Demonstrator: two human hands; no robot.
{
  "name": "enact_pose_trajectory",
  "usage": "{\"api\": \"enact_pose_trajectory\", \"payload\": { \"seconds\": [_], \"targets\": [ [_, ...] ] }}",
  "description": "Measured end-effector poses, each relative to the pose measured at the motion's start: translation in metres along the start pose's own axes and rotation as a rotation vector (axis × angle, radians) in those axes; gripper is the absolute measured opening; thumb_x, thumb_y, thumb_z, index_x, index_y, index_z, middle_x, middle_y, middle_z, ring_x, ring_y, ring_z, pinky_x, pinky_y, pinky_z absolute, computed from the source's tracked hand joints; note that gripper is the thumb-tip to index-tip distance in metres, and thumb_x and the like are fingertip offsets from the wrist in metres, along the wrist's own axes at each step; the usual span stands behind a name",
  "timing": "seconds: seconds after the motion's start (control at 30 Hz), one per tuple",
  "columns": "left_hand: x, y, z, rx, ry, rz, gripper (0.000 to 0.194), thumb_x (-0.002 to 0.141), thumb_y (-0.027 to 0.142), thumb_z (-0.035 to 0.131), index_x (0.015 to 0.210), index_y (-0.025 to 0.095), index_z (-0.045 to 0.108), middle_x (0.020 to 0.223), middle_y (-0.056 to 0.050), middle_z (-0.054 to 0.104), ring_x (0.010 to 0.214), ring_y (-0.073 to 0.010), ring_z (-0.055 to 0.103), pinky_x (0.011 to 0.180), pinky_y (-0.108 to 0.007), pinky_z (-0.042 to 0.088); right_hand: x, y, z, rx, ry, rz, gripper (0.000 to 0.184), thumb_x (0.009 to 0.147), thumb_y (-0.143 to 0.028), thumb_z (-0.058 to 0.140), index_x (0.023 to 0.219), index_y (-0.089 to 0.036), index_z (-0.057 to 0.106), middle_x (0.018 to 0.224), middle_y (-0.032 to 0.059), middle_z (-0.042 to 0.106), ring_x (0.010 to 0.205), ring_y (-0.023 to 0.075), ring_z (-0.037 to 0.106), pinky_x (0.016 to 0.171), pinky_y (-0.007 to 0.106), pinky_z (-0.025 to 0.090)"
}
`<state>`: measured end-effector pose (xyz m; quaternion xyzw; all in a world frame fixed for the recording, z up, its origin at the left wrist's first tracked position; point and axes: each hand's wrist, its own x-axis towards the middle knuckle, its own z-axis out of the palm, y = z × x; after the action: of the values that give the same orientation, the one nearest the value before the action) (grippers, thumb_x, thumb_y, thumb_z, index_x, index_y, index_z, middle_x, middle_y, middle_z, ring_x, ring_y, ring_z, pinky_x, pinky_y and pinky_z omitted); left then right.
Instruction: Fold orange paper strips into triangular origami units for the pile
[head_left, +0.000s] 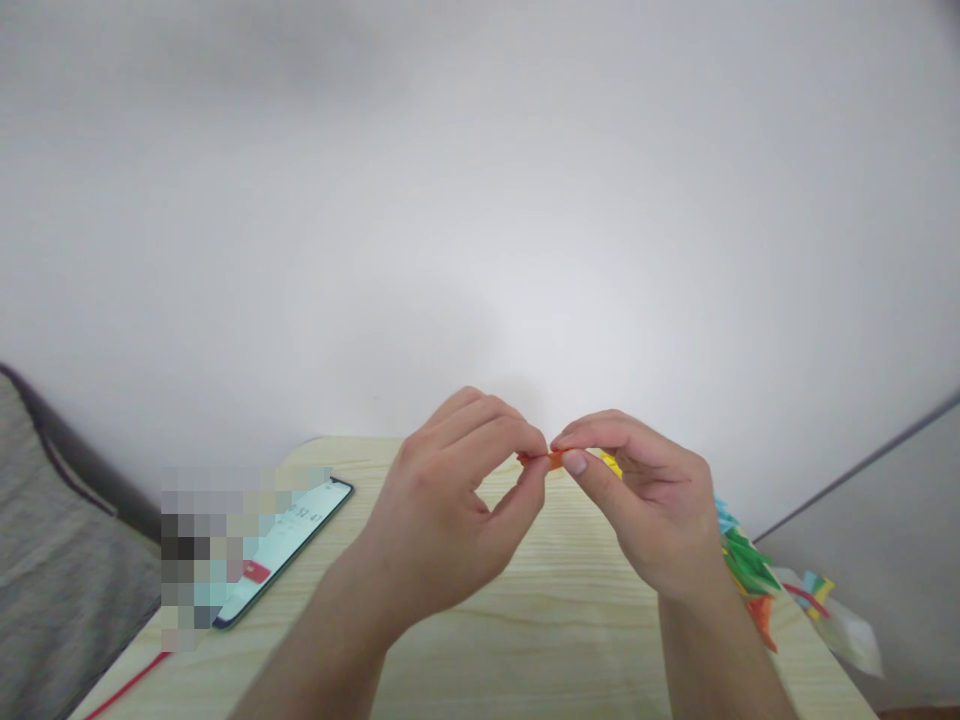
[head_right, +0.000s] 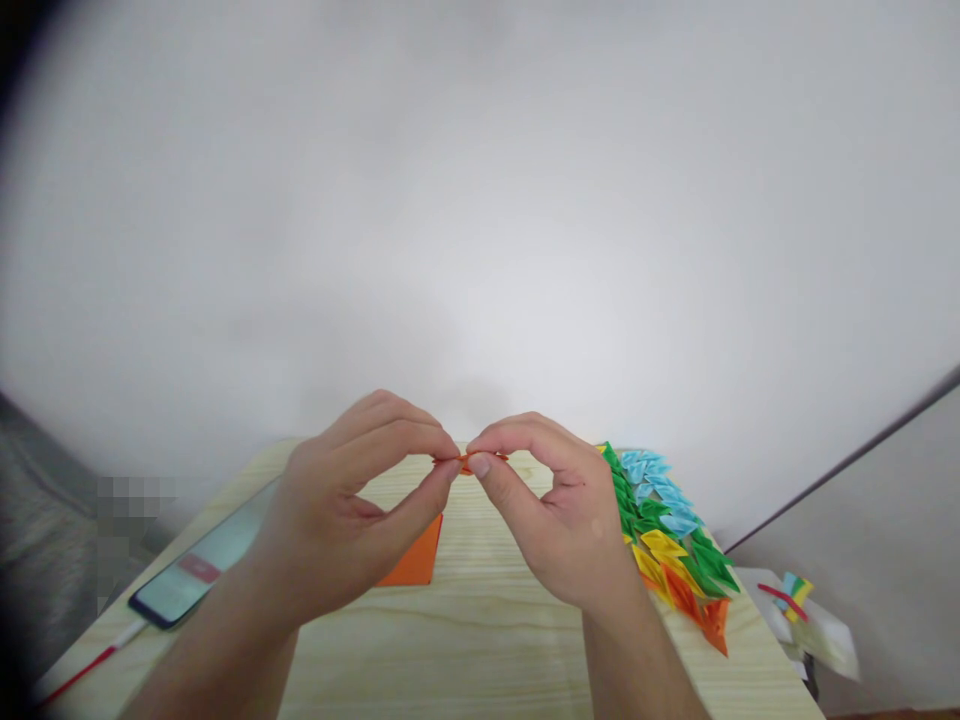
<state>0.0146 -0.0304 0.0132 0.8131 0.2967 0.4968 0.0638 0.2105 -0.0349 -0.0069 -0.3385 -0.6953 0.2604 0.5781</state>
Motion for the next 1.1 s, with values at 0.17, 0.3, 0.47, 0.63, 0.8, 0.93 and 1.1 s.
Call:
{"api": "enact_pose_trajectory", "payload": {
  "seconds": [0.17, 0.3, 0.47, 0.63, 0.8, 0.93, 1.1],
  "targets": [
    [-0.001, -0.002, 0.0, -0.052, 0.012, -0.063, 0.012, 0.088, 0.009, 0.071, 0.093, 0.02, 0.071, 0.091, -0.001, 0.069, 0.089, -0.0144, 0.062, 0.083, -0.03, 0.051, -0.001, 0.0, 0.001, 0.107, 0.031, 0.038, 0.008, 0.096, -0.02, 0.074, 0.099, -0.025, 0.078, 0.098, 0.0036, 0.075, 0.092, 0.0201, 0.069, 0.084, 0.035, 0.055],
    [-0.003, -0.003, 0.0, -0.082, 0.01, -0.112, 0.011, 0.089, 0.011, 0.071, 0.093, 0.021, 0.071, 0.091, 0.0, 0.07, 0.088, -0.0137, 0.064, 0.083, -0.029, 0.052, -0.001, -0.001, 0.001, 0.179, 0.056, 0.048, 0.007, 0.095, -0.02, 0.075, 0.098, -0.025, 0.079, 0.098, 0.0031, 0.076, 0.093, 0.0187, 0.069, 0.082, 0.032, 0.056],
    [-0.004, -0.001, -0.002, -0.126, 0.012, -0.16, 0.009, 0.09, 0.012, 0.071, 0.091, 0.022, 0.071, 0.09, 0.002, 0.071, 0.086, -0.0123, 0.065, 0.081, -0.028, 0.052, 0.001, -0.001, 0.001, 0.21, 0.062, 0.06, 0.007, 0.095, -0.019, 0.075, 0.097, -0.025, 0.079, 0.097, 0.0028, 0.076, 0.093, 0.0183, 0.069, 0.082, 0.031, 0.056],
    [-0.005, -0.004, 0.0, -0.188, -0.006, -0.25, 0.011, 0.093, 0.015, 0.07, 0.094, 0.025, 0.074, 0.092, 0.002, 0.072, 0.089, -0.0132, 0.065, 0.081, -0.028, 0.052, 0.0, 0.0, 0.003, 0.2, 0.082, 0.04, 0.007, 0.094, -0.019, 0.075, 0.097, -0.024, 0.079, 0.097, 0.0033, 0.076, 0.092, 0.0187, 0.069, 0.082, 0.032, 0.056],
    [-0.006, -0.005, 0.002, -0.249, -0.025, -0.29, 0.009, 0.095, 0.017, 0.069, 0.095, 0.024, 0.074, 0.093, 0.001, 0.072, 0.09, -0.0148, 0.065, 0.082, -0.03, 0.051, -0.001, 0.0, 0.006, 0.164, 0.124, 0.023, 0.008, 0.094, -0.017, 0.075, 0.096, -0.024, 0.078, 0.096, 0.0035, 0.075, 0.091, 0.0191, 0.069, 0.083, 0.033, 0.056],
    [-0.006, -0.006, 0.003, -0.291, -0.039, -0.292, 0.008, 0.097, 0.018, 0.066, 0.096, 0.024, 0.072, 0.092, 0.001, 0.07, 0.089, -0.0143, 0.063, 0.083, -0.03, 0.05, -0.001, 0.0, 0.009, 0.161, 0.164, 0.015, 0.008, 0.094, -0.017, 0.075, 0.095, -0.024, 0.078, 0.095, 0.0032, 0.074, 0.09, 0.0187, 0.068, 0.082, 0.033, 0.055],
    [-0.004, -0.005, 0.004, -0.331, -0.073, -0.349, 0.009, 0.099, 0.021, 0.063, 0.095, 0.025, 0.069, 0.092, 0.002, 0.069, 0.089, -0.0145, 0.062, 0.083, -0.031, 0.049, -0.001, -0.001, 0.011, 0.168, 0.174, 0.041, 0.005, 0.094, -0.018, 0.075, 0.094, -0.023, 0.077, 0.091, 0.0017, 0.074, 0.085, 0.0162, 0.067, 0.077, 0.029, 0.055]
  ]
}}
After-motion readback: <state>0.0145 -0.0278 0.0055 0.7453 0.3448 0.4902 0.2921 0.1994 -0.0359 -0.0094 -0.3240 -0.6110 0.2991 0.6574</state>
